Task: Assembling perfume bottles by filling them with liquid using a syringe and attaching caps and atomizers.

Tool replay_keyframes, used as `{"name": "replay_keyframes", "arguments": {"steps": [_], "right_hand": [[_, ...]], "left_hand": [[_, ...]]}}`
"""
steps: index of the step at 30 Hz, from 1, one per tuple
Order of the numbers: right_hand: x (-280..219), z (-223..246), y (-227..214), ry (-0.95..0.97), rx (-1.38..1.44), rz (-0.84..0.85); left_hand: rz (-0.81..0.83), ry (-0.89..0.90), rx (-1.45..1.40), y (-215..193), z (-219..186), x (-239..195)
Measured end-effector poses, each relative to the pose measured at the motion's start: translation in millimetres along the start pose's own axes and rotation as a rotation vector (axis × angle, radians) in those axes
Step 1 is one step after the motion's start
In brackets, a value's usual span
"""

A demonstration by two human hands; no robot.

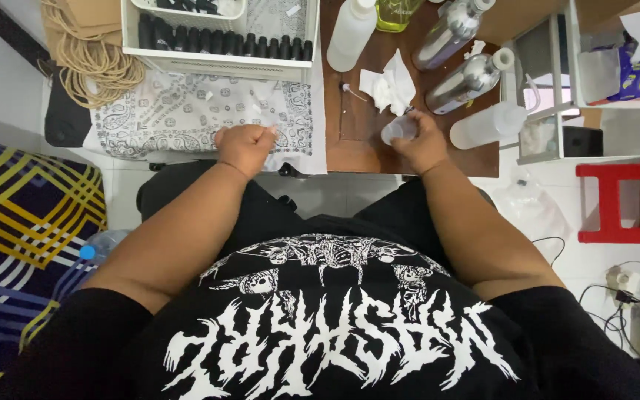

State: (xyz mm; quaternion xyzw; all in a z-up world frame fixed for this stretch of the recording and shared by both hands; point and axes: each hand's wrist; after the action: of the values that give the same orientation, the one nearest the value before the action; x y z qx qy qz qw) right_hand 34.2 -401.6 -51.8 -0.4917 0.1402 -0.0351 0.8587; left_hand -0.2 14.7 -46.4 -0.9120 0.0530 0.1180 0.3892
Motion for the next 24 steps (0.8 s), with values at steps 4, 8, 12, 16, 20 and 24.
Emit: {"name": "replay_keyframes", "arguments": {"steps": [4,8,12,16,20,24], "right_hand": [[-8,8,3,-0.154,0.25,0.032],[-10,7,11,-0.24,0.286,0.0],[-11,-5,20,-0.22,0.192,0.054],[-2,-4,19,-0.477,0.084,-0.012],[2,1,19,-0.656,0.068,-0.07],[3,-3,27,-0.506,-0.035,-0.036]], "left_hand": [[-0.168,-0.008,-0.096,4,6,12],[-0.459,0.137,-0.127,7,13,26],[-0.635,0.19,0.02,-26,-13,34],[-0.581,0.148,0.291,-60,-23,55],[-0.444,-0.034,0.327,-90,4,98],[-0.295,-0.43,0.235,-137,-42,104]]}}
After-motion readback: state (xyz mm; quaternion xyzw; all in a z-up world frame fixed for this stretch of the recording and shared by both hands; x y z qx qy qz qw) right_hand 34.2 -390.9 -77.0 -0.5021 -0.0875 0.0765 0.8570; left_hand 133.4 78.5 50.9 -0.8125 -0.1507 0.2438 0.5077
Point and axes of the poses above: each hand's wrist, its own x-axis towards the middle knuckle, its own y-axis out of the palm, z = x × y, and after that the axes turned 7 degrees about -x, right-handed
